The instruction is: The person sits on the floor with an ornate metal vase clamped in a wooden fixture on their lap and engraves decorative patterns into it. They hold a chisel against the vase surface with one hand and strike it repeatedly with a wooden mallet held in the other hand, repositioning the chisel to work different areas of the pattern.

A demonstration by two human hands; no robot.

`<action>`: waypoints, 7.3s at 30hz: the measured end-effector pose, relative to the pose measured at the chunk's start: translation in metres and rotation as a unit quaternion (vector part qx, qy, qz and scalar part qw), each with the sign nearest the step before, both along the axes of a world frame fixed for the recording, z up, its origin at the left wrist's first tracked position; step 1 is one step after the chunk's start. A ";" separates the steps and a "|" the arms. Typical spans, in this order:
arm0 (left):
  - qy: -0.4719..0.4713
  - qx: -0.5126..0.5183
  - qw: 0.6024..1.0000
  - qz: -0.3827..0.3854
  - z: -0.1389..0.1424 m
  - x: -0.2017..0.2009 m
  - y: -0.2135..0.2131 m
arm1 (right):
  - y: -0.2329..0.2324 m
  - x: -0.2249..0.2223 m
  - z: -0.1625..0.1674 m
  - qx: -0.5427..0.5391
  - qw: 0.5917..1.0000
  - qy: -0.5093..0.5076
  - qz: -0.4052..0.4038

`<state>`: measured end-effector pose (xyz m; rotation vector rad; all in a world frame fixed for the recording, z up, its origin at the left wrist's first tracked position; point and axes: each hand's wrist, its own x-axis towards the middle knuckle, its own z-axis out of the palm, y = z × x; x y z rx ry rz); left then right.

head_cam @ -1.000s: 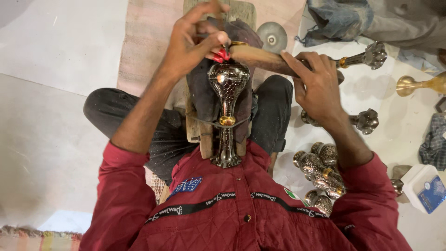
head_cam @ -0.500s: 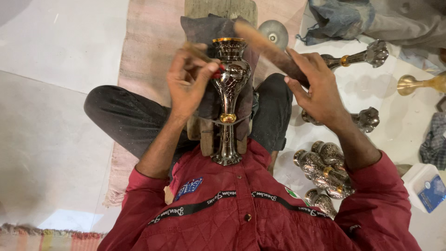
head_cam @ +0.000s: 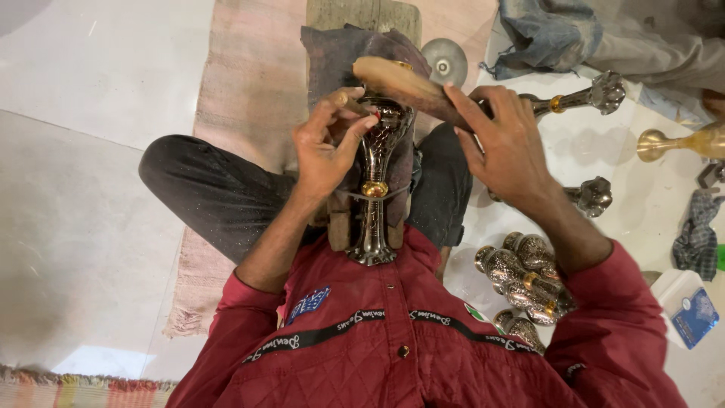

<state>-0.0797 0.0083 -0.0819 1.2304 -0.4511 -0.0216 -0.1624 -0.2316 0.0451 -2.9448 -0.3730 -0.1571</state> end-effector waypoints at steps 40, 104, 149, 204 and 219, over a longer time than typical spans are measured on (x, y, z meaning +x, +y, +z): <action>-0.012 -0.063 0.997 0.036 0.002 -0.006 -0.013 | 0.011 0.032 0.119 -0.281 0.941 -0.097 0.162; -0.063 0.101 0.992 0.037 0.013 -0.005 -0.005 | 0.045 0.021 0.154 -0.297 0.939 -0.113 0.129; -0.076 0.066 0.986 -0.133 0.016 0.026 0.014 | -0.024 -0.032 0.050 -0.148 0.988 0.006 -0.038; -0.219 0.183 0.951 -0.116 0.045 0.030 0.018 | 0.010 -0.026 0.085 -0.103 0.990 -0.093 -0.011; -0.197 0.143 0.947 -0.208 0.052 0.041 0.022 | 0.007 -0.030 0.068 0.066 0.993 -0.090 -0.024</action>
